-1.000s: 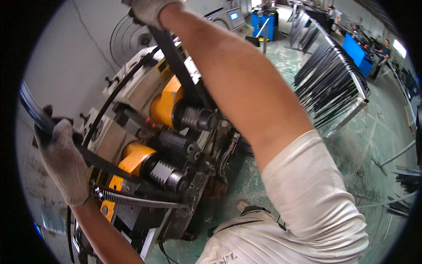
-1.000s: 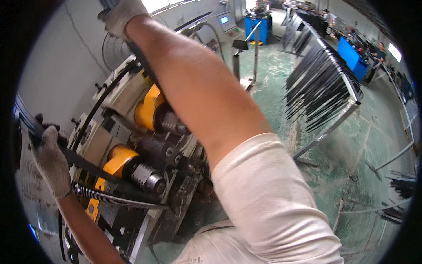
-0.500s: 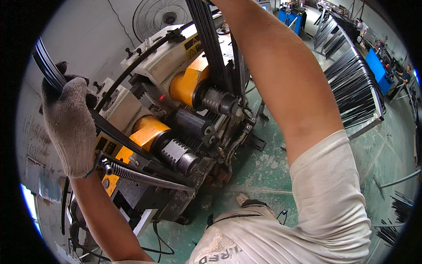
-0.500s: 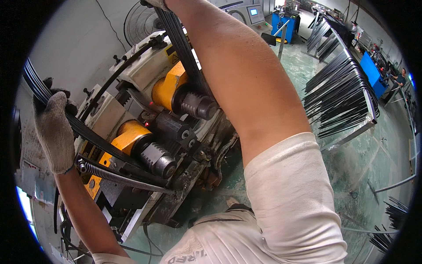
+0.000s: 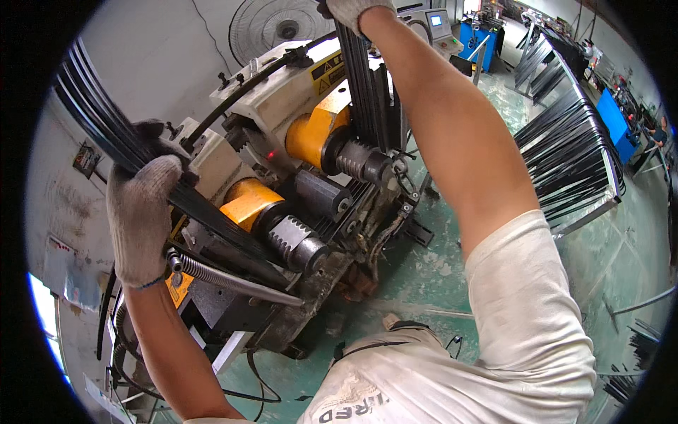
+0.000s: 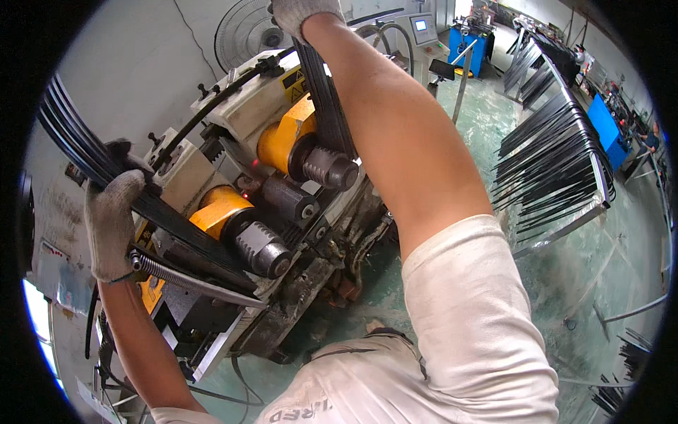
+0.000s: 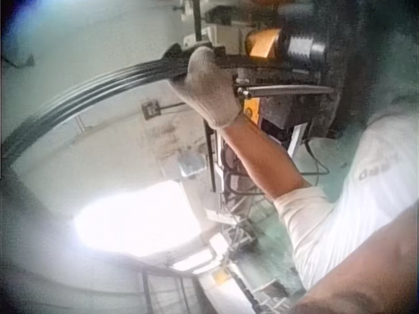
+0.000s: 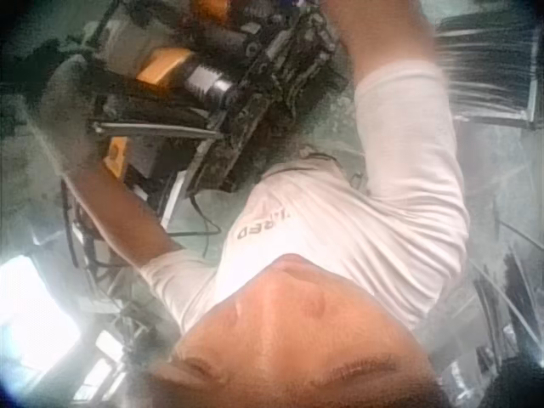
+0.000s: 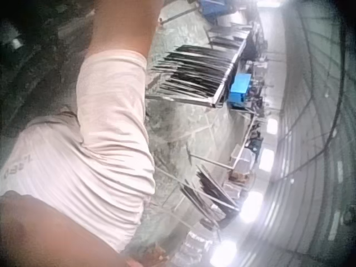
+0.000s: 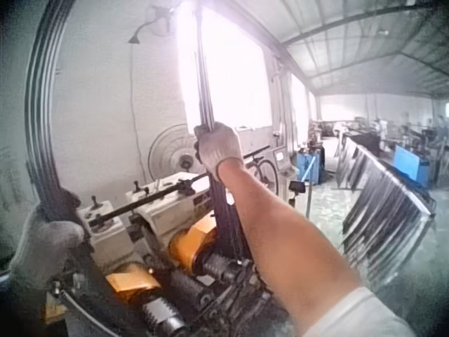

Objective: The person repeatedly picks up bundles of long metal rods, feeds them into a bending machine, and removes the bent rods to place them on a nearby rack. The process is repeated multiple times throughout the clip.

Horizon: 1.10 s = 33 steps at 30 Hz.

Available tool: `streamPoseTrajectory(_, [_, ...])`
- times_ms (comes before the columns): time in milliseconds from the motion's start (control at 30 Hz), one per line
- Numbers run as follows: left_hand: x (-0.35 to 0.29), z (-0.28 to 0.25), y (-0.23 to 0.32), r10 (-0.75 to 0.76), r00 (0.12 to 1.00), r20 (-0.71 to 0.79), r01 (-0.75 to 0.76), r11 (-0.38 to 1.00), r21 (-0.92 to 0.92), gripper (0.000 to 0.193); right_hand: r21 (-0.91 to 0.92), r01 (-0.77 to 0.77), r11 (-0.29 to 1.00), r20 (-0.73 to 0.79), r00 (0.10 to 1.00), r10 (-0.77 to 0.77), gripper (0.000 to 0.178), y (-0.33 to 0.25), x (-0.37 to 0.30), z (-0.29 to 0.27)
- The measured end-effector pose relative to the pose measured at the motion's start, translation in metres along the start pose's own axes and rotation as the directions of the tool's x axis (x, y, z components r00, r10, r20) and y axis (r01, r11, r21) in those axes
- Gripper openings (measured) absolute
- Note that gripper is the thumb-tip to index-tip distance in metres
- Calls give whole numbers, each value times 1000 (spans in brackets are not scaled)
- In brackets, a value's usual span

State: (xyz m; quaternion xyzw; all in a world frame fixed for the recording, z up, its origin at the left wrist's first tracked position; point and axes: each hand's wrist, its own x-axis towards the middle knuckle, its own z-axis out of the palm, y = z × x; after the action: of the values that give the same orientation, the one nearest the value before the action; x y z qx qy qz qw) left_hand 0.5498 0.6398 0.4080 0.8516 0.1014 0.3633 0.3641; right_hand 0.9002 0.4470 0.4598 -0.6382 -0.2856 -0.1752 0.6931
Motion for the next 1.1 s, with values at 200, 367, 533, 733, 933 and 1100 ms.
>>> streamPoseTrajectory(200, [7,-11,2,-33,991,126,49,991,-127,63,-332,166,929,-94,974,-207,33,28,17,-4])
streamPoseTrajectory(367, [6,-5,1,-76,992,98,86,991,-106,62,-396,487,778,-179,790,-586,30,62,-105,-58])
streamPoseTrajectory(533, [2,-12,2,-112,987,118,127,983,-133,62,265,-225,937,-410,854,321,25,167,-327,-77])
streamPoseTrajectory(733, [-6,-16,1,-175,984,-6,175,984,-16,51,368,-689,624,5,673,740,42,236,-398,-72])
streamPoseTrajectory(933, [-3,-11,11,-275,958,80,283,949,-137,47,492,-705,510,257,678,689,46,292,-367,-36])
streamPoseTrajectory(1100, [-7,-65,-32,140,939,313,-301,773,559,50,580,-737,347,265,573,775,39,299,-362,-5])
